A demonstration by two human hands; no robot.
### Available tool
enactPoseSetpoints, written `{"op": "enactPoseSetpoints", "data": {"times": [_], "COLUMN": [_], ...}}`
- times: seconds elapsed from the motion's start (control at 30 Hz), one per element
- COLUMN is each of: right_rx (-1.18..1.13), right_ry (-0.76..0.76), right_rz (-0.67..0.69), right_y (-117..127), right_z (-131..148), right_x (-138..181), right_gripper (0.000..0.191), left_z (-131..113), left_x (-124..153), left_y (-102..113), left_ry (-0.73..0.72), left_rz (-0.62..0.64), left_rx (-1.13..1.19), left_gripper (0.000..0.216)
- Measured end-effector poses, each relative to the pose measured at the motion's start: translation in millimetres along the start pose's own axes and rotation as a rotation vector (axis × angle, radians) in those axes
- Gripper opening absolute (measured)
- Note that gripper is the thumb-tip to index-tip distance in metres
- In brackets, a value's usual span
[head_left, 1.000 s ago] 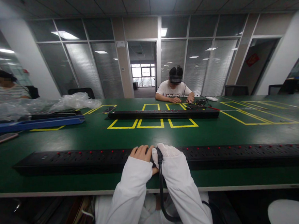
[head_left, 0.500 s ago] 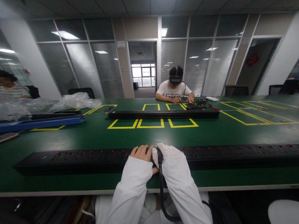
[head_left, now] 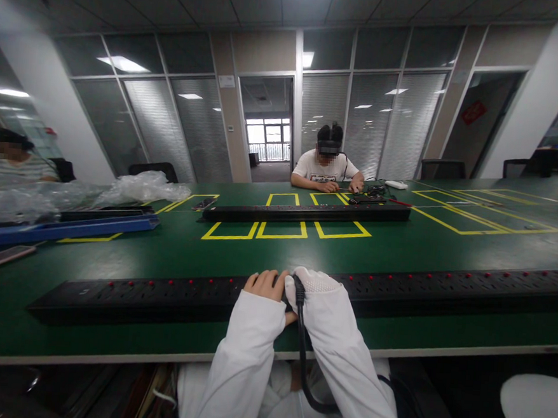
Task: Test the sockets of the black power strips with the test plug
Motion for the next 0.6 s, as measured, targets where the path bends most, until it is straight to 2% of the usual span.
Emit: {"op": "enactPoseSetpoints", "data": {"times": [0.6], "right_rx": [0.055], "right_ry": [0.017], "right_rz": [-0.058], "right_y": [-2.0], "right_z": [0.2], "right_x": [0.3], "right_gripper": [0.037], "left_z": [-0.2], "left_x": [-0.6], "left_y": [0.6], "left_ry": [0.011], "left_rz": [0.025], "left_rx": [0.010], "left_gripper": [0.068]}}
Point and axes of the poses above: each hand's wrist, its own x-axis away from the middle knuckle, its own y-axis out of the back of the hand, z = x × y, the point moved 2 cm from there along -x, towards the middle knuckle, and after that the axes turned 1 degree about -x, right-handed, at the moved point
